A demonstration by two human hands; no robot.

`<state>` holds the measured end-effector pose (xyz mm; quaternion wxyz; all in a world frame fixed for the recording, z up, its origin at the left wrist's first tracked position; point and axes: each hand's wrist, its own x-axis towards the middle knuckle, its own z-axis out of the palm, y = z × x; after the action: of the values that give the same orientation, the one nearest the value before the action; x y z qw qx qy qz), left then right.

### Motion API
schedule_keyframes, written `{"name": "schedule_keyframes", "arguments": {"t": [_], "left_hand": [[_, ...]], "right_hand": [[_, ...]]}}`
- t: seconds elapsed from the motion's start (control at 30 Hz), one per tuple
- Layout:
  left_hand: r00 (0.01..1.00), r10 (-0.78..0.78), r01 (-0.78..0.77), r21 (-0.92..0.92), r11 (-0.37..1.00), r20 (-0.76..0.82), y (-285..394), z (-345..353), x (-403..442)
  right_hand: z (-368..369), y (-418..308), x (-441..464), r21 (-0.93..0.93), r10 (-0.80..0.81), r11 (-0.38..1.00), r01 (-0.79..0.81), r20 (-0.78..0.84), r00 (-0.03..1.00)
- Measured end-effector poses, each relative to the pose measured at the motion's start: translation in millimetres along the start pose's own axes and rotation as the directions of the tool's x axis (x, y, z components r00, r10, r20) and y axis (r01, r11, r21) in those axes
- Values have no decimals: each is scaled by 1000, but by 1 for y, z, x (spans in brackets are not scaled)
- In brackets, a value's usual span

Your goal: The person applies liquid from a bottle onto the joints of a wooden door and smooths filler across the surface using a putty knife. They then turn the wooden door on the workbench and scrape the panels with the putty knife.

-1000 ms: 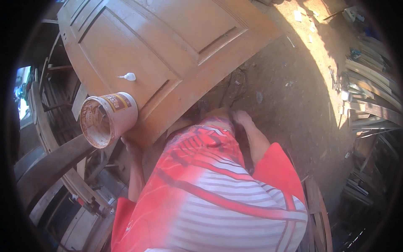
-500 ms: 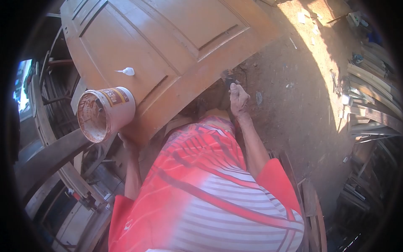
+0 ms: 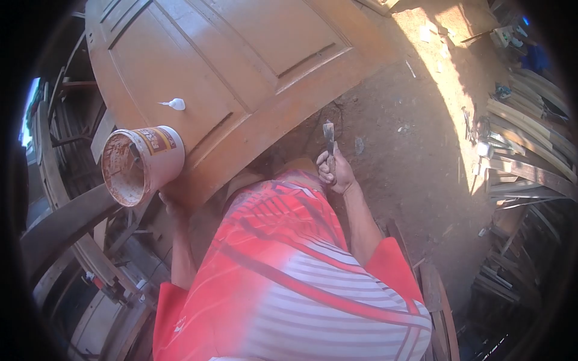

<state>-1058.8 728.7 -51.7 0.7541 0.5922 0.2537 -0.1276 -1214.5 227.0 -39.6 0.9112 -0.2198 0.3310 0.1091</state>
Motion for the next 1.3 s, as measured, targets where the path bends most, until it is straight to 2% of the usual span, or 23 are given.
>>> {"name": "schedule_keyframes", "arguments": {"t": [0.07, 0.13, 0.2, 0.23, 0.27, 0.3, 0.33, 0.4, 0.43, 0.5, 0.6, 0.67, 0.73, 0.8, 0.87, 0.9, 0.97, 1.0, 1.07, 1.13, 1.17, 1.23, 1.3], "left_hand": [[992, 76, -60, 153, 986, -100, -7, -11, 7], [991, 90, -73, 164, 984, -96, -15, -26, 16], [990, 106, -88, 177, 980, -94, -23, -36, 21], [993, 87, -76, 128, 989, -77, -26, -38, 23], [996, 68, -63, 78, 995, -59, -27, -41, 25], [996, 72, -68, 78, 995, -58, -23, -37, 23], [993, 52, -37, 134, 990, -109, -18, -29, 19], [986, 35, -4, 188, 982, -160, -10, -20, 14], [987, 30, 0, 189, 982, -156, -9, -20, 13], [988, 19, 9, 187, 982, -151, -13, -22, 13], [984, 106, -93, 97, 991, -143, -17, -18, 29], [987, 144, -147, 39, 988, 66, -18, -19, 17], [991, 84, -86, 11, 996, 106, -33, -23, 16], [988, 47, -41, -45, 998, 146, -36, -34, 33], [990, 37, -23, -107, 994, 135, -31, -53, 37], [994, 35, -25, -102, 994, 103, -26, -57, 26], [995, 72, -63, 117, 991, -75, -18, -33, 15], [995, 65, -57, 115, 992, -69, -18, -29, 12], [1000, -1, 1, -43, 999, -18, -15, -24, 14], [999, 20, -20, -21, 1000, -25, -19, -29, 20], [998, 39, -39, 0, 999, -42, -22, -33, 22], [996, 64, -61, 43, 997, -63, -26, -38, 25], [992, 92, -85, 85, 993, -86, -25, -39, 23]], "right_hand": [[12, -10, 5, -19, -3, 1000, 3, 27, 1000], [22, -15, 9, -35, -5, 999, 7, 51, 999], [33, -16, 15, -200, -132, 973, 120, -51, 990], [39, -14, 21, -199, -131, 973, 120, -47, 990], [46, -12, 26, -456, -344, 856, 244, -150, 927], [51, -10, 31, -688, -558, 661, 299, -185, 809], [55, -10, 37, -688, -560, 660, 303, -181, 808], [56, -11, 47, -864, -782, 354, 358, -64, 620], [46, -8, 55, -864, -783, 353, 358, -63, 619], [21, 3, 70, -995, -802, -85, 44, 94, 589], [17, 10, 59, -1000, -769, 9, -24, -23, 639], [11, 5, 49, -997, -722, 30, -69, -69, 688], [-8, 9, 47, -964, -656, -86, -250, -134, 743], [-36, 28, 42, -973, -694, -44, -227, -134, 707], [-25, 21, 61, -986, -698, -28, -166, -99, 709], [-10, 21, 50, -994, -726, 42, -102, -100, 681], [15, 20, 26, -991, -755, 119, -60, -130, 643], [28, 18, 28, -997, -794, 83, 3, -65, 604], [46, 9, 29, -997, -835, 45, 64, -3, 550], [58, 0, 28, -948, -695, 229, 219, -2, 719], [63, -2, 29, -949, -698, 229, 217, -4, 716], [70, -1, 31, -849, -621, 373, 374, 71, 781], [73, 3, 36, -819, -648, 393, 418, 76, 758]]}}
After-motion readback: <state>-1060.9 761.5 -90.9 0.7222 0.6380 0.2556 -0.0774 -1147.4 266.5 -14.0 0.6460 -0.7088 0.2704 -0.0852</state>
